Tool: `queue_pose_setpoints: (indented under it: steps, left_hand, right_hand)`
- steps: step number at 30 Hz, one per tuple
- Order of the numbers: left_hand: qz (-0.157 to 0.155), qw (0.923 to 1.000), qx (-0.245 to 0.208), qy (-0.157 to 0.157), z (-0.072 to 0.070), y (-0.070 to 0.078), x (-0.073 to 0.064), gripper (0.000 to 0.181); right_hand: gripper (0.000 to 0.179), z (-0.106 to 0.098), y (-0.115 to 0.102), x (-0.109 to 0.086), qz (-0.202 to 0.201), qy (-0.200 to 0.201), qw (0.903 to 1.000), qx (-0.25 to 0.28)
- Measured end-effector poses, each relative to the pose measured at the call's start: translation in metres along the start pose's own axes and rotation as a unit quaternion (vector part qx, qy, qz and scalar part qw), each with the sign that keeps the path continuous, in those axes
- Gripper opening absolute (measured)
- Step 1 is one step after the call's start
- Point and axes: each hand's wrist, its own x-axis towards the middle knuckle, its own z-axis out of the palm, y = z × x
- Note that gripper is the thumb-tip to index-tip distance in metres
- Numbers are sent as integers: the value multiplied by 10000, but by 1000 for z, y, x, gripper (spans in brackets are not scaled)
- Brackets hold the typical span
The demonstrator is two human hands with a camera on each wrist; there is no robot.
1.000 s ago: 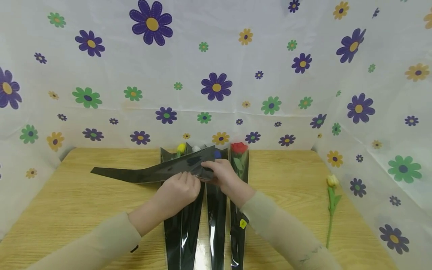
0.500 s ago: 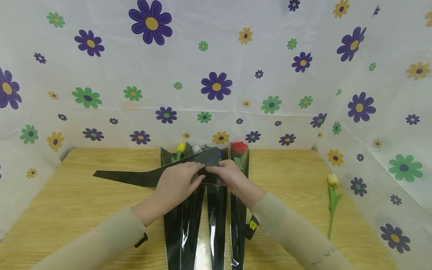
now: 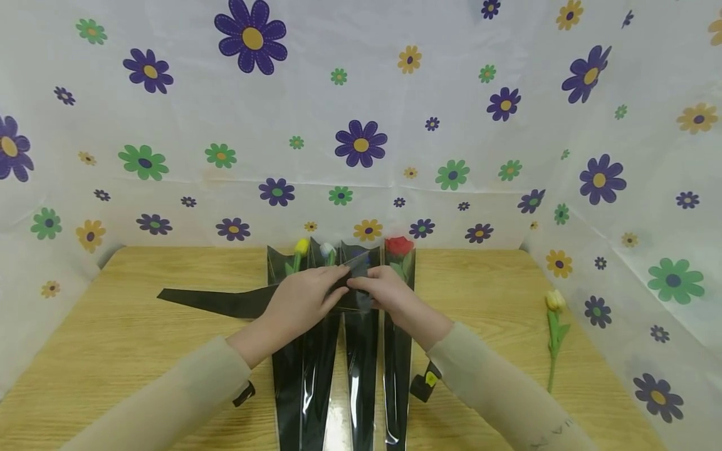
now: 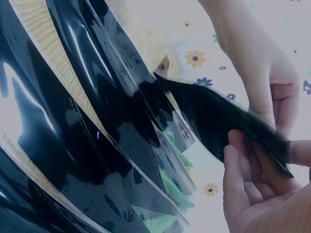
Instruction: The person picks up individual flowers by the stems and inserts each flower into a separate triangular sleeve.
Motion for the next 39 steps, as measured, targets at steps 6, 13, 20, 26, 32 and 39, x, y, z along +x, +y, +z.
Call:
queue_pose_setpoints:
  steps: [6, 13, 20, 26, 32, 39]
  left_hand:
    - [-103, 9997, -66, -210, 0, 1, 0, 26]
    - [-121, 9998, -7, -177, 0, -1, 0, 27]
    - [-40, 10000, 31, -69, 3, -3, 1, 28]
    - [-20, 10000, 74, -41, 3, -3, 1, 27]
    - [-53, 10000, 65, -15, 4, -2, 0, 27]
    - [-109, 9999, -10, -13, 3, -4, 0, 27]
  right_hand:
    - [49, -2, 1, -3, -126, -135, 9998, -60]
    - [29, -4, 4, -5, -477, 181, 9986, -105]
    - [31, -5, 7, -7, -756, 394, 9960, 269]
    - [30, -4, 10, -7, -936, 514, 9937, 339]
    - [27, -1, 13, -6, -863, 667, 9936, 281]
    - [29, -4, 20, -5, -806, 629, 9940, 402]
